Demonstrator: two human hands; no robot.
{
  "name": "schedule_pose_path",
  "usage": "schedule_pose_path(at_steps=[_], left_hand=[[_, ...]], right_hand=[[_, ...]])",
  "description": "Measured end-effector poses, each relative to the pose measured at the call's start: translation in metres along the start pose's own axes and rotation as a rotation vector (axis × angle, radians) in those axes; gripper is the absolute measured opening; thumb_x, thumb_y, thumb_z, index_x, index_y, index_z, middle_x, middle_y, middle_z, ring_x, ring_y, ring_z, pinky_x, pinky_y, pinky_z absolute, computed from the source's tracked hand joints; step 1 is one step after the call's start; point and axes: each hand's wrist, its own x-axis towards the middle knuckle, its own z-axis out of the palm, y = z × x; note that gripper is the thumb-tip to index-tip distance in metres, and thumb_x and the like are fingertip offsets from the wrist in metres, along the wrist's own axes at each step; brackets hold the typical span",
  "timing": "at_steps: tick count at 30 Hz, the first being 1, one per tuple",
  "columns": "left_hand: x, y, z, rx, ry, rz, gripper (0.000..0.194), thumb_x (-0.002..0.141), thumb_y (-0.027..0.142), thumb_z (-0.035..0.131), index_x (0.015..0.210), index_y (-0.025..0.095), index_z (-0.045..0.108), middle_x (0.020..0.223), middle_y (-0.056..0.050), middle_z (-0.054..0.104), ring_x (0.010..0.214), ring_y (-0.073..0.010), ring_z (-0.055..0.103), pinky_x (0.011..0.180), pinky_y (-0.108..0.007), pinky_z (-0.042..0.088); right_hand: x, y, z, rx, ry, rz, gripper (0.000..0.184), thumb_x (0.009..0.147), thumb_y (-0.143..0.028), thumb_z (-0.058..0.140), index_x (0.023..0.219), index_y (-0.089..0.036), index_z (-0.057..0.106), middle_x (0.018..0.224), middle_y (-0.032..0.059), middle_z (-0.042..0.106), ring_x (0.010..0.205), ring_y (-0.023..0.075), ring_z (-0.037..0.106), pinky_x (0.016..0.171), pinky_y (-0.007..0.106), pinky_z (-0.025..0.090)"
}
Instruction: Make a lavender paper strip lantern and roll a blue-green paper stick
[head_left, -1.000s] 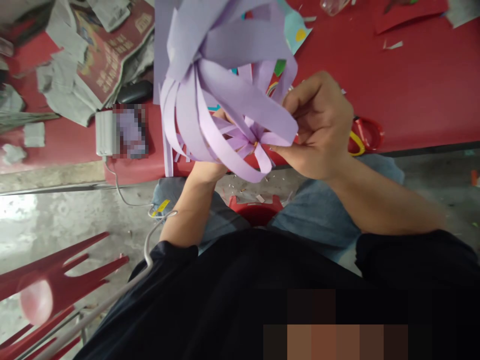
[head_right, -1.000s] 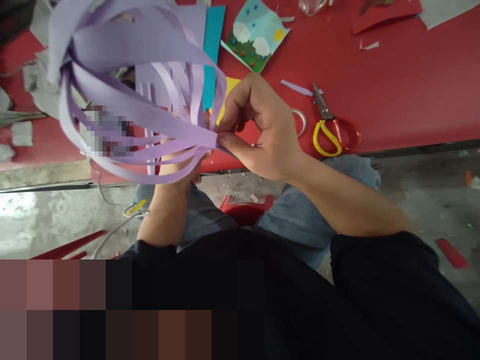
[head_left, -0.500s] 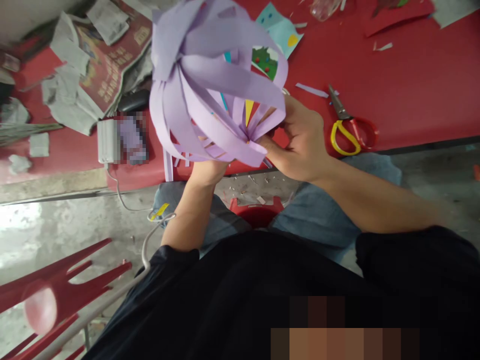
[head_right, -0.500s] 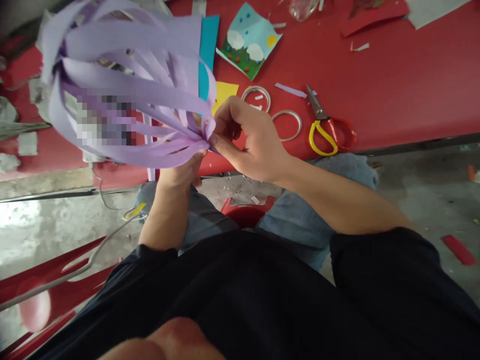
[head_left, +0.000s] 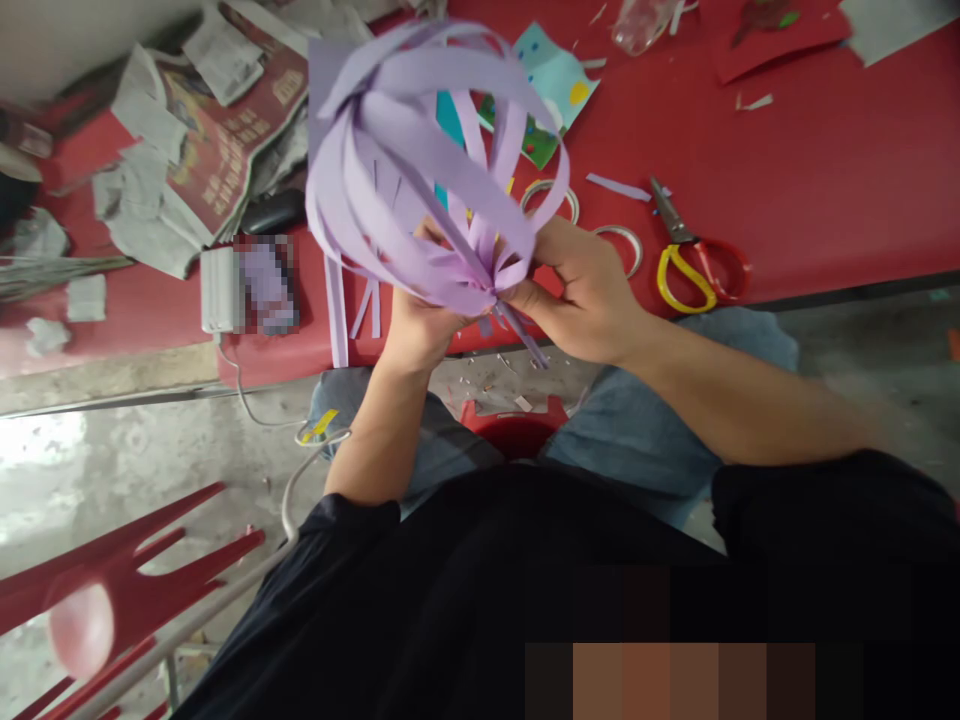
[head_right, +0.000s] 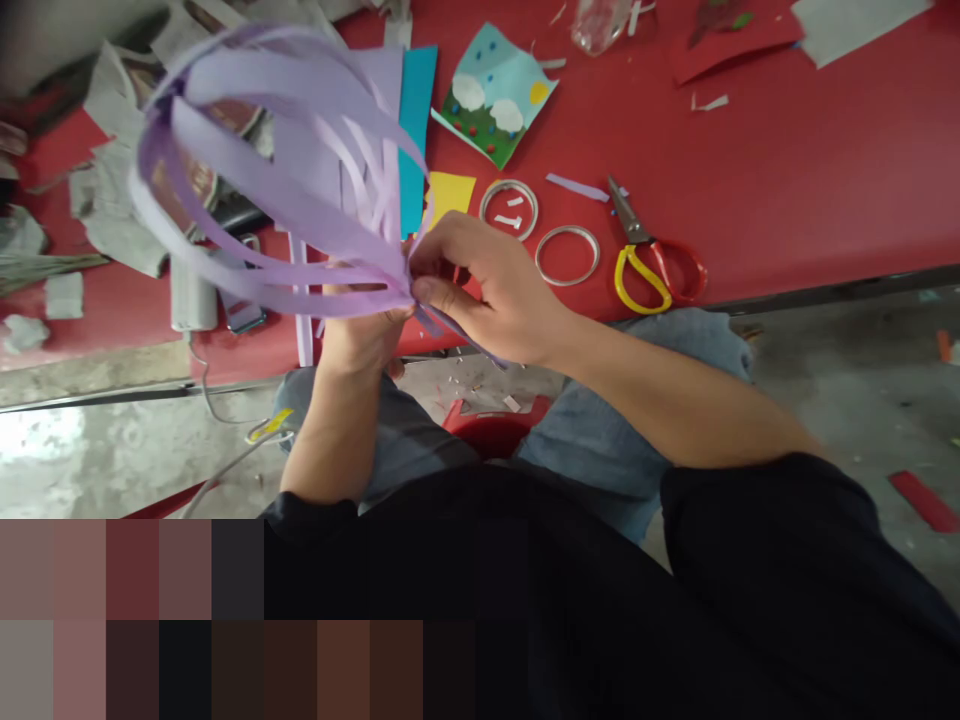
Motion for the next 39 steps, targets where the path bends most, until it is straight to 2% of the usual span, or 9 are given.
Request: schedule_pose_path(at_steps=[4,10,15,18,22,27,31,34,39], left_hand=[[0.002,0.000,0.005,-0.070,-0.007,0.067,0.066,0.069,0.062,0.104,0.114,0.029,0.068,0.092,0.001,0.067,0.082,-0.0166,0.074,0.072,-0.033,0.065],[0.004,-0.004,0.002,0.007,0.009,0.084,0.056,0.076,0.061,0.101,0.108,0.025,0.071,0.094,-0.002,0.072,0.086,-0.0190,0.075,0.082,-0.038,0.065],[0.003,0.007,0.006,0.265,0.074,0.232,0.046,0.087,0.064,0.091,0.104,0.027,0.071,0.090,0.000,0.071,0.083,-0.0182,0.073,0.082,-0.038,0.063],[-0.003,0.019,0.012,0.510,0.137,0.312,0.032,0.099,0.058,0.080,0.106,0.028,0.072,0.091,-0.001,0.073,0.089,-0.0202,0.073,0.091,-0.043,0.061],[-0.011,0.027,0.018,0.674,0.076,0.323,0.025,0.109,0.048,0.062,0.114,0.026,0.074,0.105,-0.005,0.077,0.102,-0.0254,0.074,0.100,-0.049,0.058],[-0.016,0.023,0.018,0.540,0.045,0.253,0.025,0.105,0.046,0.064,0.108,0.026,0.078,0.100,-0.005,0.077,0.097,-0.0262,0.072,0.099,-0.049,0.056],[-0.016,0.020,0.021,0.375,0.098,0.168,0.031,0.106,0.053,0.066,0.103,0.026,0.080,0.094,-0.004,0.075,0.092,-0.0234,0.071,0.094,-0.043,0.055],[-0.013,0.018,0.024,0.258,0.156,0.087,0.034,0.106,0.056,0.068,0.097,0.024,0.076,0.085,-0.002,0.070,0.086,-0.0200,0.069,0.091,-0.039,0.057],[-0.006,0.010,0.024,0.044,0.139,-0.045,0.039,0.102,0.064,0.070,0.100,0.025,0.074,0.099,-0.004,0.076,0.109,-0.0246,0.076,0.095,-0.038,0.062]], right_hand=[[0.000,0.005,0.003,0.098,-0.009,0.113,0.035,0.103,-0.063,0.074,0.105,-0.028,0.076,0.104,0.0038,0.074,0.103,0.0262,0.073,0.097,0.049,0.066],[0.004,0.007,0.007,0.238,0.005,0.272,0.048,0.093,-0.073,0.082,0.095,-0.026,0.071,0.089,0.0024,0.070,0.091,0.0248,0.072,0.084,0.046,0.068],[0.008,0.006,0.008,0.303,0.047,0.334,0.053,0.087,-0.075,0.086,0.092,-0.025,0.068,0.090,0.0025,0.069,0.094,0.0251,0.072,0.081,0.044,0.069],[0.008,0.008,0.010,0.338,0.087,0.339,0.055,0.087,-0.077,0.085,0.092,-0.025,0.068,0.089,0.0018,0.069,0.091,0.0235,0.072,0.081,0.044,0.069],[0.004,0.010,0.014,0.342,0.138,0.346,0.054,0.086,-0.076,0.086,0.094,-0.025,0.070,0.090,0.0015,0.070,0.089,0.0216,0.070,0.082,0.041,0.067],[0.001,0.007,0.017,0.242,0.159,0.323,0.052,0.084,-0.072,0.090,0.085,-0.025,0.068,0.084,0.0006,0.069,0.083,0.0195,0.067,0.077,0.038,0.064],[0.001,0.008,0.018,0.199,0.188,0.280,0.048,0.090,-0.069,0.086,0.087,-0.026,0.067,0.084,0.0011,0.068,0.080,0.0193,0.067,0.075,0.039,0.063],[-0.001,0.014,0.018,0.156,0.208,0.284,0.046,0.093,-0.067,0.085,0.092,-0.026,0.065,0.090,0.0022,0.070,0.086,0.0208,0.069,0.078,0.040,0.065],[-0.004,0.024,0.025,0.159,0.205,0.307,0.047,0.093,-0.066,0.085,0.096,-0.027,0.060,0.101,0.0028,0.072,0.090,0.0208,0.069,0.084,0.042,0.066]])
